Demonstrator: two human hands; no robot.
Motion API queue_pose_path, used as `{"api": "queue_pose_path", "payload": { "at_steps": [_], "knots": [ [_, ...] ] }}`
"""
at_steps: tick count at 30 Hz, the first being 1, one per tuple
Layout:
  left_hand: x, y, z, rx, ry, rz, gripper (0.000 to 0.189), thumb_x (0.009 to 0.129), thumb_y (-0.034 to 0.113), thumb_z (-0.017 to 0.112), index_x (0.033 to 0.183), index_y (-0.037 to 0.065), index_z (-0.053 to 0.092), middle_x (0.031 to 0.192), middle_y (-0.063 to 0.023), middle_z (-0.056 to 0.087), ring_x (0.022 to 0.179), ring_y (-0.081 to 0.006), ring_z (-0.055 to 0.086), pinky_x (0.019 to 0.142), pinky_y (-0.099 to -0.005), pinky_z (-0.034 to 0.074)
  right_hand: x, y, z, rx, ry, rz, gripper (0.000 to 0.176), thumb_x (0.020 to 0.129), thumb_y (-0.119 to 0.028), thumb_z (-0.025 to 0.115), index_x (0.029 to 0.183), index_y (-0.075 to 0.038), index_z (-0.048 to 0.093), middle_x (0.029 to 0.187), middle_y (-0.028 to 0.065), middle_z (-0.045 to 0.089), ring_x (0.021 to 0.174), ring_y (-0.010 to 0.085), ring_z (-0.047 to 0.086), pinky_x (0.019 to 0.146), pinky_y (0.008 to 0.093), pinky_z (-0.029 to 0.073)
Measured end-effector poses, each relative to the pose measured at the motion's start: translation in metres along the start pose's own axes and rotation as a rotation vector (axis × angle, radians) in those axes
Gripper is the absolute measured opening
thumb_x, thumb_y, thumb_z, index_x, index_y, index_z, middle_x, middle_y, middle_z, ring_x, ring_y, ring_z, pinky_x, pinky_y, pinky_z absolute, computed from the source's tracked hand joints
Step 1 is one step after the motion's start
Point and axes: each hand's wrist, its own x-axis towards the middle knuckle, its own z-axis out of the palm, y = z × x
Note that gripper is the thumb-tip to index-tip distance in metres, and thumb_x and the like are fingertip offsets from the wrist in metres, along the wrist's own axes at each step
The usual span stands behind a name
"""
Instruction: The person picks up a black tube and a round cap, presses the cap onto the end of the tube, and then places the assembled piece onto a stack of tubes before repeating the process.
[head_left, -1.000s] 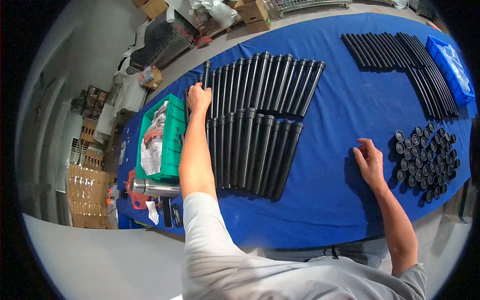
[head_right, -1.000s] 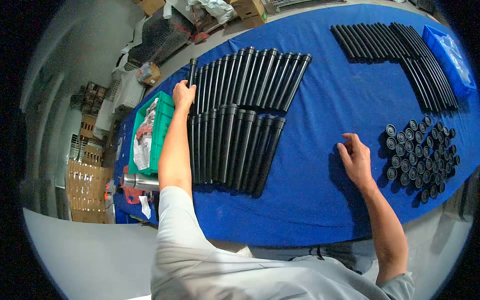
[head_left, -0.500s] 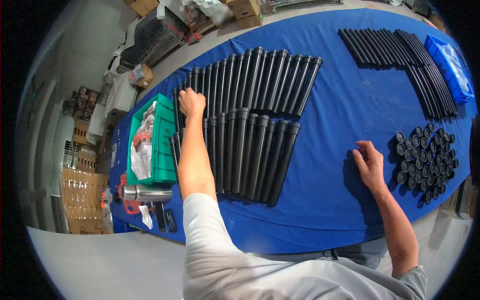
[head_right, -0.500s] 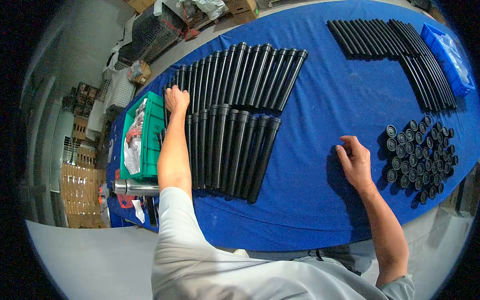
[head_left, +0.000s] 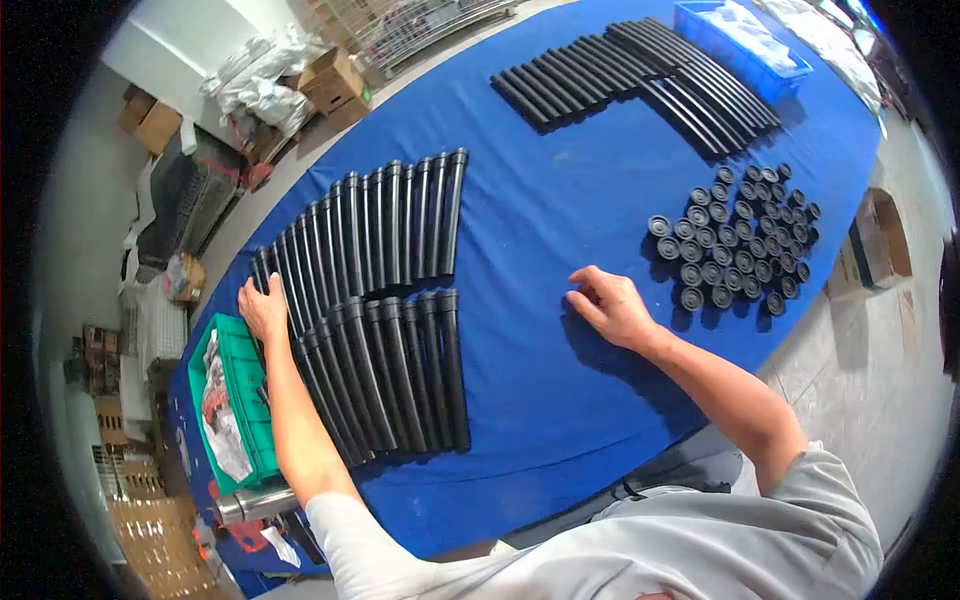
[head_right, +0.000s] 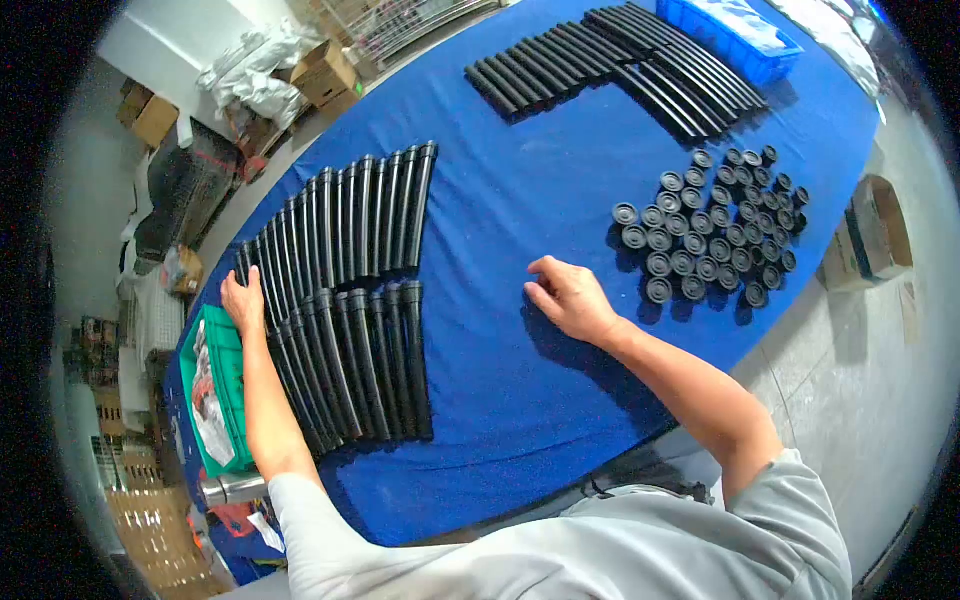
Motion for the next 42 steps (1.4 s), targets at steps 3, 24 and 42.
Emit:
{"api": "queue_pose_path", "payload": {
  "at_steps": [3,24,42],
  "knots": [
    [0.0,0.05,-0.014,-0.201,0.154,0.212,0.061,0.093,0.04,0.072,0.135,-0.003,0.061,0.143,-0.0281,0.058,0.135,-0.043,0.053,0.116,-0.0496,0.039,0.0,0.007,0.002,-0.064,-0.006,-0.027,0.027,0.096,-0.019,0.07,0.113,0.001,0.062,0.084,0.0155,0.07,0.073,0.0271,0.071,0.068,0.0377,0.056],
    [-0.287,0.3,-0.017,-0.464,-0.435,0.647,0.049,0.106,0.032,0.052,0.147,0.005,0.055,0.157,-0.0263,0.043,0.15,-0.0414,0.036,0.123,-0.0536,0.029,0.03,0.013,0.001,-0.011,-0.013,0.036,0.022,0.094,-0.019,0.063,0.099,0.002,0.067,0.089,0.0246,0.072,0.086,0.0443,0.07,0.079,0.0515,0.055],
    [-0.286,0.304,-0.027,-0.514,-0.397,0.619,0.049,0.099,0.028,0.064,0.142,0.006,0.059,0.155,-0.0251,0.047,0.147,-0.0413,0.042,0.121,-0.0545,0.034,0.313,0.089,-0.051,-1.125,-0.134,-0.063,0.076,0.102,-0.07,0.036,0.161,-0.02,0.039,0.167,0.029,0.023,0.154,0.0471,0.023,0.125,0.0609,0.013]
  ]
}}
